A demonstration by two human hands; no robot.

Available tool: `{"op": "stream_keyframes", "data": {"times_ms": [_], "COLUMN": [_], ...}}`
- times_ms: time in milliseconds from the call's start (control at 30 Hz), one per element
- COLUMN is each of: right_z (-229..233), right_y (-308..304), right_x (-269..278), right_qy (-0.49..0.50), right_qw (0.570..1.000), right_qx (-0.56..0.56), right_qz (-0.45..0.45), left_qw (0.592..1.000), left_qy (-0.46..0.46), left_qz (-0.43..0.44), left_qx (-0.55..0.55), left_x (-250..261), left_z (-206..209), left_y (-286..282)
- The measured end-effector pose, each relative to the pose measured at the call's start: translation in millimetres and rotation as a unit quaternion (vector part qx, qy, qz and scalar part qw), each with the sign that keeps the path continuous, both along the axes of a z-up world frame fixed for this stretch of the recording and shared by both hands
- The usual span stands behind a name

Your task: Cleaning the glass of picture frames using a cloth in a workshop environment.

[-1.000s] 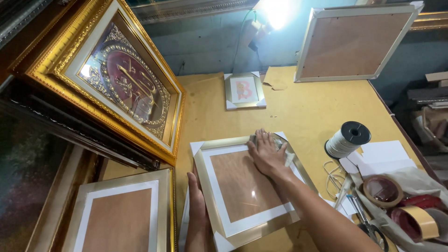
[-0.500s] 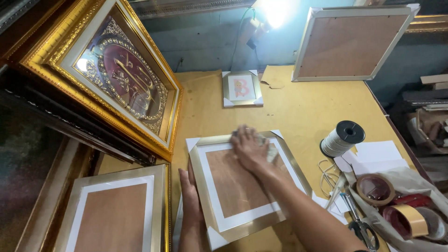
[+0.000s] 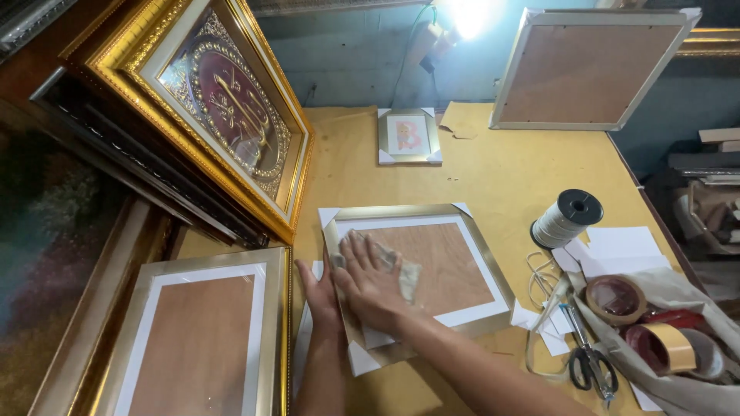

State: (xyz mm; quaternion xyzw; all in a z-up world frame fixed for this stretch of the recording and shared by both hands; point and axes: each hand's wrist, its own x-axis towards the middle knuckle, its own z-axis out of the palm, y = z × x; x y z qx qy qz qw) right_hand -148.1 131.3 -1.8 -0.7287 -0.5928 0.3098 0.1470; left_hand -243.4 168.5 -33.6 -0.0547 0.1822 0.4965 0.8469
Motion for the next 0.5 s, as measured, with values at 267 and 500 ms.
{"op": "stream_keyframes", "data": {"times_ms": [267,500], "right_z": [10.6,-21.2], "right_y": [-29.5,-97.6], "right_x": [-20.0,50.7], "right_qy": [0.012,-0.093], "right_qw": [0.989,0.994], "right_qx": [0.059,-0.023], "right_qz": [0.132,0.055], "left_qw": [0.997,0.980], "left_qy": [0.050,0.180], "left_qz": [0.010,-0.007], "left_qx": [0.051,0.083], "left_x": [2.0,5.0], "left_z": [-11.0,68.8], "left_y": [3.2,-20.8]}}
